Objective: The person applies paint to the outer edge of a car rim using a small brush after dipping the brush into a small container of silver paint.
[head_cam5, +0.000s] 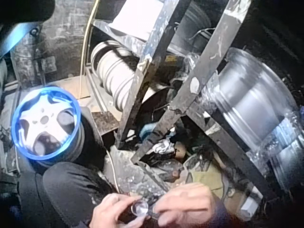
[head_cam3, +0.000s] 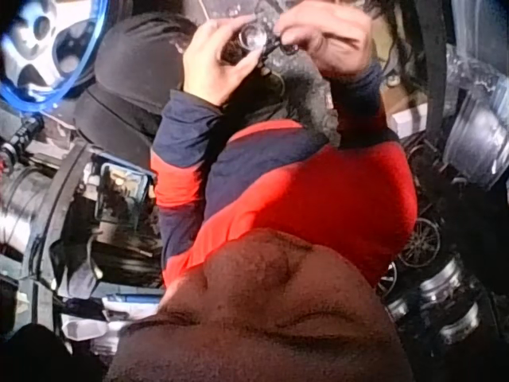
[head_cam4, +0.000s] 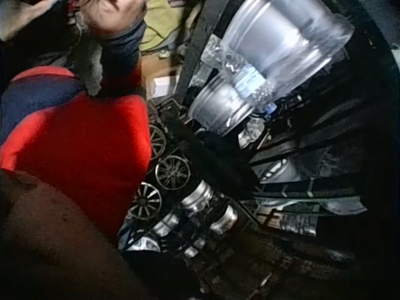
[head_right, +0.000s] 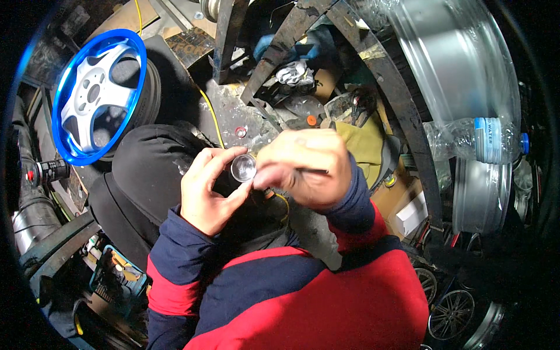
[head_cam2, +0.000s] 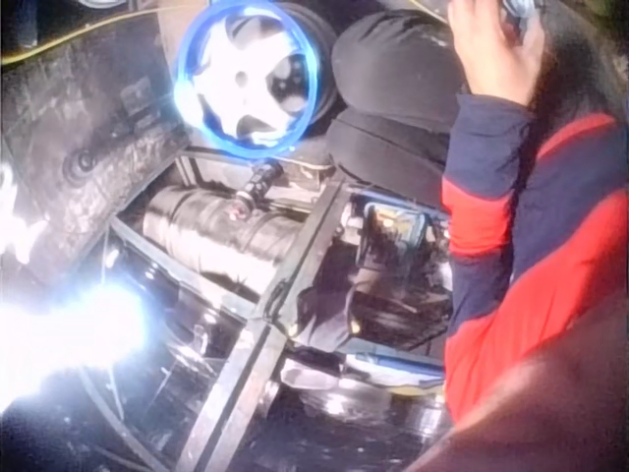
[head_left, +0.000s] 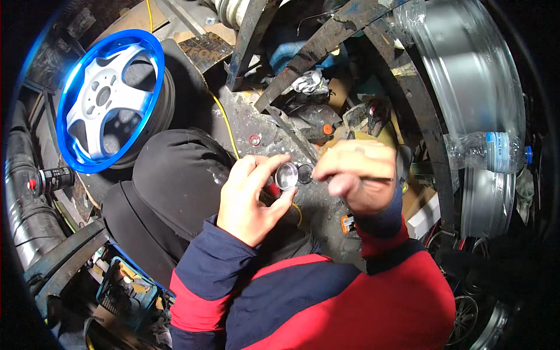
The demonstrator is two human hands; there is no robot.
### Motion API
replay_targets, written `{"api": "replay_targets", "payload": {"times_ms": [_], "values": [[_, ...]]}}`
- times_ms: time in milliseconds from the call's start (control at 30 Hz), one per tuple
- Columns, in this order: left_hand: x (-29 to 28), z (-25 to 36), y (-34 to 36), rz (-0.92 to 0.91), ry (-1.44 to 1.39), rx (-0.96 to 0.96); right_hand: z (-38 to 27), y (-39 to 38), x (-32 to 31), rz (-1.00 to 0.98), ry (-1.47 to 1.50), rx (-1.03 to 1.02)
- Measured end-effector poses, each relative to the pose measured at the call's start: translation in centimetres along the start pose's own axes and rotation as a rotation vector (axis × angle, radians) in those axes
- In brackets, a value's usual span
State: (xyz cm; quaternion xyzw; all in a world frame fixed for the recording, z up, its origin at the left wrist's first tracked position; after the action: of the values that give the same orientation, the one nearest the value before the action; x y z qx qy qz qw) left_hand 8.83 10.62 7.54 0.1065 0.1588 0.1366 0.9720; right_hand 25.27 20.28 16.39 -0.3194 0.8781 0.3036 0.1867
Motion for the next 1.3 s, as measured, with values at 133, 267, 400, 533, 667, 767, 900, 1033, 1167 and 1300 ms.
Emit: {"api": "replay_targets", "payload": {"times_ms": [133,267,400,533,667,767,900,1033,1167,1300], "values": [[-0.1,0.1,0.0,-0.005,0.005,0.003,0.0,-0.2,-0.4,-0.025,-0.015,0.006],[-0.1,0.2,0.0,-0.013,0.012,0.004,-0.2,-0.1,-0.2,-0.002,0.069,0.007],[0.0,0.1,0.0,0.004,-0.002,0.006,0.0,-0.2,-0.6,0.072,-0.111,0.100],[0.0,-0.1,-0.1,0.007,0.005,0.017,-0.2,-0.1,-0.3,-0.081,0.032,-0.014],[0.0,0.1,-0.1,-0.009,0.020,0.007,-0.1,-0.4,-0.8,0.021,-0.102,0.032],[-0.1,0.2,-0.1,-0.007,0.024,0.005,-0.3,-0.4,-0.9,0.029,-0.126,-0.005],[0.0,0.1,-0.1,-0.001,0.016,0.013,0.1,-1.0,-0.6,-0.033,0.048,0.017],[0.1,0.1,-0.1,-0.001,0.024,0.028,0.1,-0.7,-1.1,0.072,-0.082,0.017],[0.1,0.0,-0.1,0.006,0.014,0.033,0.6,-1.0,-1.3,0.035,-0.029,0.049],[0.0,0.0,-0.2,-0.003,0.016,0.029,0.1,-0.4,-0.7,-0.067,0.059,0.070]]}}
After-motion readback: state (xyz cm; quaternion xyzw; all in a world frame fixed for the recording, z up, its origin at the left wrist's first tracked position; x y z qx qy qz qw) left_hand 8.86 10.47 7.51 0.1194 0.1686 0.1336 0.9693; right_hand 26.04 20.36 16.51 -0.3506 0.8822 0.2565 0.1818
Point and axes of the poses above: each hand's wrist, its own y-axis towards the middle knuckle, its own x-axis out of the palm, z = x × y, the point moved 2 cm from there along y, towards the middle knuckle, and after that the axes turned 6 degrees about z, right-handed, at the moved point
